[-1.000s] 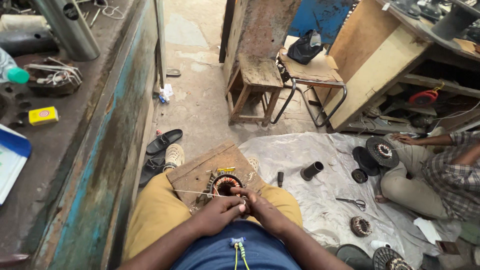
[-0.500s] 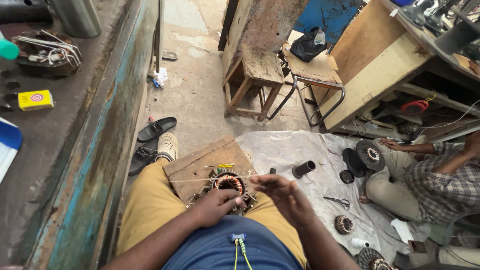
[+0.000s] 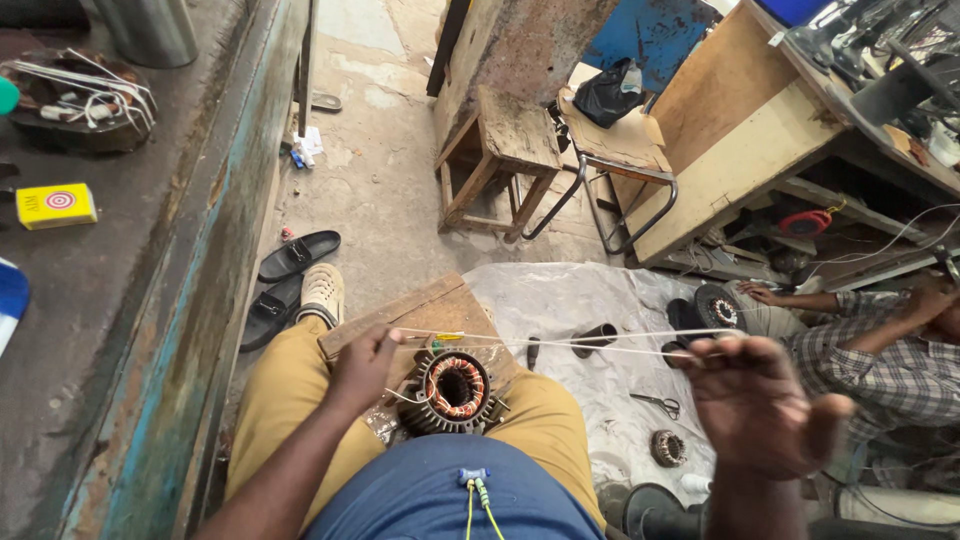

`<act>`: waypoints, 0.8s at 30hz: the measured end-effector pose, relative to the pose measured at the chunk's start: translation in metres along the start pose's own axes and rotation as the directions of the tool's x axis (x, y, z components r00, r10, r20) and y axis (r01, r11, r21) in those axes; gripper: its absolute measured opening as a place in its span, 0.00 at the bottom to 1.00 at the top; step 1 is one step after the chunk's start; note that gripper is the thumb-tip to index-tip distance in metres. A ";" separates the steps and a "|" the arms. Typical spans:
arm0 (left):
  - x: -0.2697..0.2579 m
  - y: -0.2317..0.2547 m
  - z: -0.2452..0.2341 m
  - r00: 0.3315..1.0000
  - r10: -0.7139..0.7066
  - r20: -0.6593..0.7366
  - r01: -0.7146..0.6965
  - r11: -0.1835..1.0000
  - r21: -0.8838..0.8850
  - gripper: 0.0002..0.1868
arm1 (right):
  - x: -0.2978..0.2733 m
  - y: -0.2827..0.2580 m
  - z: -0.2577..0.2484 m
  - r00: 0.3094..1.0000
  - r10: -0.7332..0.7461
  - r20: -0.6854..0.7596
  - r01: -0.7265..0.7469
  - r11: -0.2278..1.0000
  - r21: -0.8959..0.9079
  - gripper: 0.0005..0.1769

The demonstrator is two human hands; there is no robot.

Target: The person winds copper wire into the slots of a motor stator, using a green-handled screwdriver to tuck and adjust the wire. The person also ties a white string around the stator to secure the windings.

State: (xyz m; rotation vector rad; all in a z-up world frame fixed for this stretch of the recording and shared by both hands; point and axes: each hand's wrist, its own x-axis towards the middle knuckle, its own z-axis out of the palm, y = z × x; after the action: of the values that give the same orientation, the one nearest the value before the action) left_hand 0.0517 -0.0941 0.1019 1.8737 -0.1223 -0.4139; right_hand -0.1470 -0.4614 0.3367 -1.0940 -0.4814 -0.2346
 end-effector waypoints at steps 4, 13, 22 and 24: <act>0.015 -0.031 -0.008 0.988 0.037 -0.152 -0.049 0.995 -0.082 0.18 | -0.006 -0.040 -0.001 0.998 -0.055 -0.043 0.052 0.997 -0.060 0.47; 0.016 -0.064 -0.001 0.992 0.035 -0.118 -0.041 0.998 -0.053 0.19 | -0.023 -0.074 0.007 0.968 -0.140 -0.211 0.047 0.917 -0.395 0.50; 0.020 -0.063 0.000 0.991 0.098 0.091 -0.091 0.993 -0.073 0.23 | -0.067 -0.107 -0.019 0.995 -0.064 -0.077 0.026 0.908 -0.419 0.10; 0.015 -0.048 -0.003 0.988 0.100 0.116 -0.109 0.991 0.080 0.24 | -0.072 -0.110 -0.019 0.997 -0.064 -0.036 0.042 0.897 -0.440 0.11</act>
State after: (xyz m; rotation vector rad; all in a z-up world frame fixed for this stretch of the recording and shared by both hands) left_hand 0.0607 -0.0796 0.0550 1.9194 -0.3173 -0.4473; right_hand -0.2507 -0.5314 0.3821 -1.5143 -0.4232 -0.4326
